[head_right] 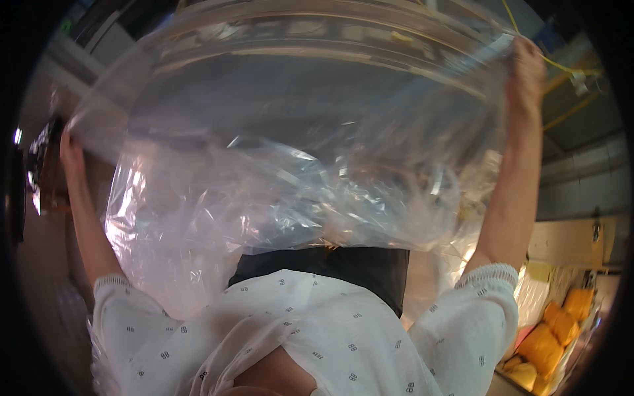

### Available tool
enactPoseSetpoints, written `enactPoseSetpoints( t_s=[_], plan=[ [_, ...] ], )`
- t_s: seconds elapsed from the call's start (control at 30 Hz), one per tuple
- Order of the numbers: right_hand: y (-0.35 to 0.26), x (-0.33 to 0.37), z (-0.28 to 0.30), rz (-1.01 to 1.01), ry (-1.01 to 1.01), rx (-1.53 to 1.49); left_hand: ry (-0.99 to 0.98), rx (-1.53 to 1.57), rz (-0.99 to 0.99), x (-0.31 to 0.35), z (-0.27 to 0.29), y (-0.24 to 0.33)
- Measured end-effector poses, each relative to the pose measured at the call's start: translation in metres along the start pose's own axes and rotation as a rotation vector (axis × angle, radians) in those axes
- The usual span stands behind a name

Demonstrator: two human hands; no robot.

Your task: Wrapping a large dark object with clear plastic film in a workshop setting.

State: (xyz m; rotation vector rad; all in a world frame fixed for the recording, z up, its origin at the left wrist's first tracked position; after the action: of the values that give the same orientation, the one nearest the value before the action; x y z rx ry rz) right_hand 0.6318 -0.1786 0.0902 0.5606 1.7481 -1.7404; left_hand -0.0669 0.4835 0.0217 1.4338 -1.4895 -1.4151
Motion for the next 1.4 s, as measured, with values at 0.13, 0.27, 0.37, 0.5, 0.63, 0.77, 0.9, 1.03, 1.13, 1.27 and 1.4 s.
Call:
enactPoseSetpoints(
  t_s=[0.13,0.27,0.37,0.5,0.63,0.77,0.9,1.03,1.13,1.27,1.4],
  plan=[
    [0.032,-0.016,0.040,0.468,-0.069,0.982,0.165,-0.831,-0.265,-0.009,-0.135,-0.066],
    [0.193,0.053,0.118,0.259,-0.038,1.016,0.225,-0.773,-0.142,0.014,-0.216,-0.161],
    [0.221,0.052,0.121,0.006,-0.033,0.474,0.209,-0.638,-0.113,0.005,-0.221,-0.154],
    [0.213,0.044,0.094,0.016,-0.113,0.470,0.180,-0.560,-0.077,-0.006,-0.222,-0.164],
    [0.222,0.031,0.101,-0.005,-0.111,0.601,0.159,-0.610,-0.067,-0.016,-0.239,-0.171],
    [0.226,0.025,0.101,-0.047,-0.085,0.579,0.188,-0.613,-0.091,-0.021,-0.242,-0.173],
    [0.219,0.023,0.091,-0.042,-0.102,0.575,0.257,-0.712,-0.099,-0.033,-0.237,-0.176],
    [0.210,0.021,0.102,0.081,-0.013,0.959,0.365,-0.805,-0.116,-0.032,-0.241,-0.172],
    [0.213,0.019,0.111,-0.032,0.000,0.922,0.421,-0.873,-0.126,-0.032,-0.233,-0.168],
    [0.208,0.019,0.103,-0.116,0.033,0.785,0.373,-0.002,0.190,-0.048,-0.205,-0.193],
    [0.209,0.021,0.098,-0.108,0.069,0.721,0.398,-0.039,0.228,-0.045,-0.198,-0.184]
  ],
)
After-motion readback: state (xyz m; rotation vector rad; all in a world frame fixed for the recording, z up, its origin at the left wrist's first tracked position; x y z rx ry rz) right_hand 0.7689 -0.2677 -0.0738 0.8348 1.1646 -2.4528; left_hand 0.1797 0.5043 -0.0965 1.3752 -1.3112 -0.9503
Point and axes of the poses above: each hand's wrist, its own x-axis away from the middle knuckle, its own z-axis out of the back of the hand, y = z × x, the point moved 6 cm from there along -x, towards the middle knuckle, and after that the axes turned 8 degrees about z, right-handed, at the moved point
